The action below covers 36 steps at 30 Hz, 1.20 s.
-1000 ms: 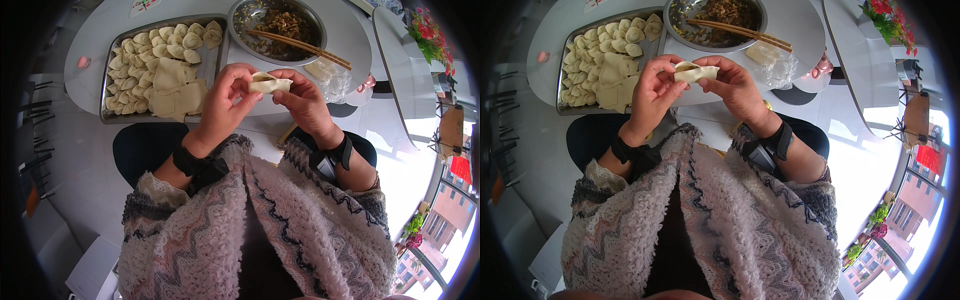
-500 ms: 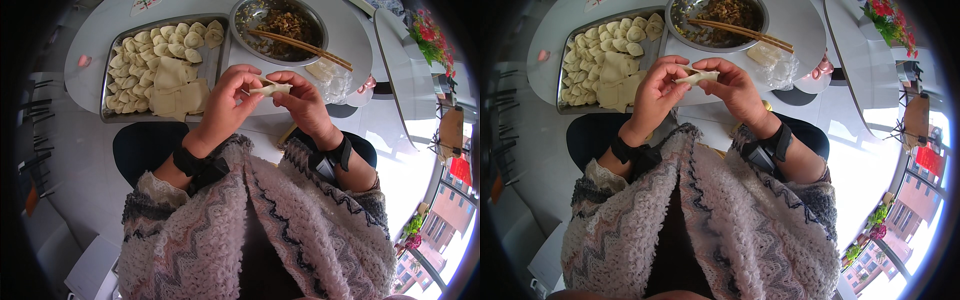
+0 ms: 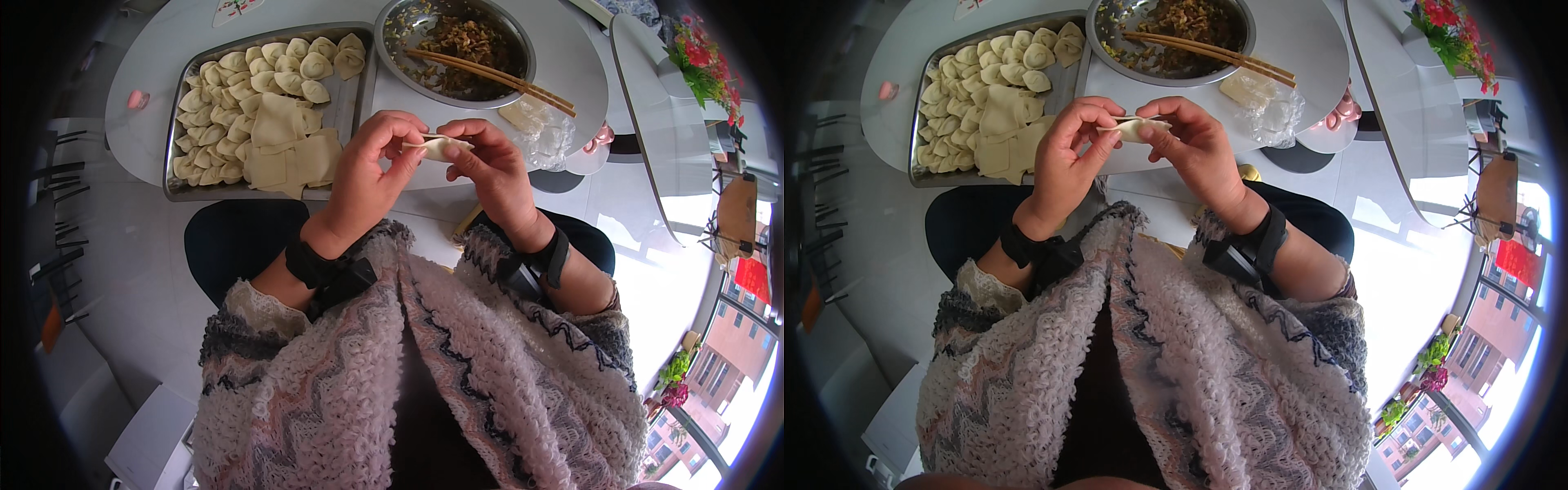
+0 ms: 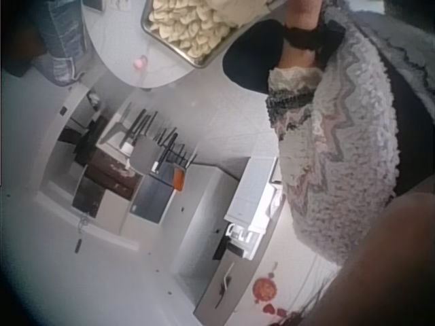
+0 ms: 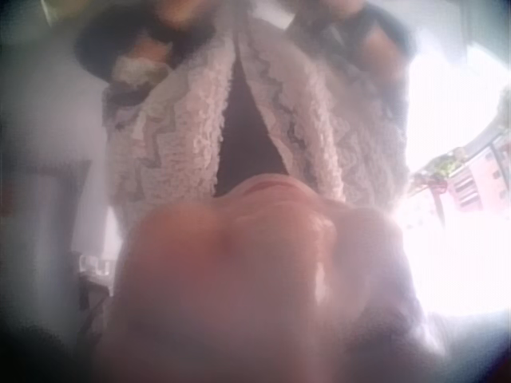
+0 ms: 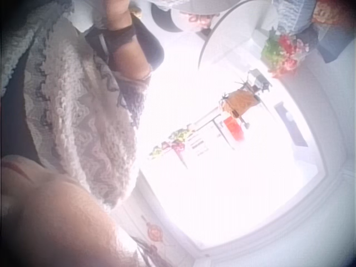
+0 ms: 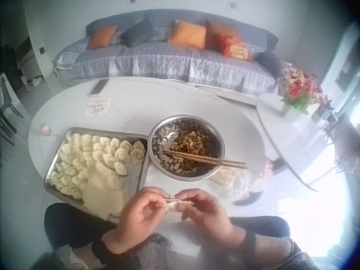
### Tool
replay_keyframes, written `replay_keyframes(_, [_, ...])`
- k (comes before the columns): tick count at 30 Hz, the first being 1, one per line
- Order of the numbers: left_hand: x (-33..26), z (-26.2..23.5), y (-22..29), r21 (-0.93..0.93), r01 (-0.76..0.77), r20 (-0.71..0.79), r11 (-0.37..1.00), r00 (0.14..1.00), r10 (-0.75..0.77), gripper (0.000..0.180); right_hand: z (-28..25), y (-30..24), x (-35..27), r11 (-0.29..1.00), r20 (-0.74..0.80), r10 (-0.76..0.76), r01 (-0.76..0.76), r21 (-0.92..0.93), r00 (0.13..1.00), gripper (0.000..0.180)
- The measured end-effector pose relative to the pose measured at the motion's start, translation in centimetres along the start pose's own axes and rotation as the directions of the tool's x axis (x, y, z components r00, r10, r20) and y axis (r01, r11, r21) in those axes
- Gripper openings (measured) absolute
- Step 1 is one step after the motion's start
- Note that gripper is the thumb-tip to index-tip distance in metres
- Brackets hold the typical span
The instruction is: The person repeatedly picks up square dumpling wrappers, places filling in the center using chopsticks, and folds the wrappers into dumplings. The finished dumplings are placed on a metal tray.
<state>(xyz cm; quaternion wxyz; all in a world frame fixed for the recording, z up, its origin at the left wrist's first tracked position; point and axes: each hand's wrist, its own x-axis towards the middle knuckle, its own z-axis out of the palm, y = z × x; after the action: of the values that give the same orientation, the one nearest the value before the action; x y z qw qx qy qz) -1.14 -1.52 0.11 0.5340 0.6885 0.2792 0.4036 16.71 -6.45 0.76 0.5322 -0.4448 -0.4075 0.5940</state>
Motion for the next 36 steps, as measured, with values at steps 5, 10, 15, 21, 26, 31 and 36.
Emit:
replay_keyframes(5, [0.02, 0.07, -0.01, 0.003, -0.008, -0.014, 1.000, 1.000, 0.008, 0.012, 0.42, 0.05, -0.25, 0.999, -0.042, -0.035, 0.033, -0.034, 0.999, 0.018])
replay_keyframes(10, [0.09, 0.55, 0.06, -0.002, -0.038, -0.098, 0.999, 0.994, 0.038, 0.015, 0.67, 0.25, -0.16, 0.994, -0.075, -0.074, 0.067, -0.086, 0.994, 0.015])
replay_keyframes(15, [0.08, 0.66, 0.09, -0.011, -0.032, -0.100, 0.999, 0.994, 0.031, 0.016, 0.52, 0.76, -0.25, 0.978, -0.113, -0.138, 0.117, -0.175, 0.984, 0.013])
replay_keyframes(21, [0.00, 0.80, 0.07, -0.008, -0.039, -0.100, 0.999, 0.994, 0.038, 0.016, 0.28, 0.84, -0.05, 0.846, -0.069, -0.312, 0.244, -0.474, 0.948, 0.011])
replay_keyframes(26, [-0.11, 0.83, 0.04, -0.029, -0.017, -0.095, 0.999, 0.995, 0.014, 0.016, 0.69, 0.63, -0.33, 0.842, -0.103, -0.291, 0.204, -0.499, 0.951, 0.007])
replay_keyframes(31, [-0.05, 0.89, 0.09, -0.095, -0.024, -0.138, 0.995, 0.990, 0.011, 0.014, 0.77, 0.54, -0.25, 0.863, -0.087, -0.317, 0.249, -0.440, 0.944, 0.012])
replay_keyframes(36, [-0.02, 1.01, 0.22, -0.117, -0.035, -0.140, 0.992, 0.990, 0.019, 0.013, 1.08, 0.79, -0.33, 0.929, -0.170, -0.258, 0.195, -0.314, 0.951, 0.013])
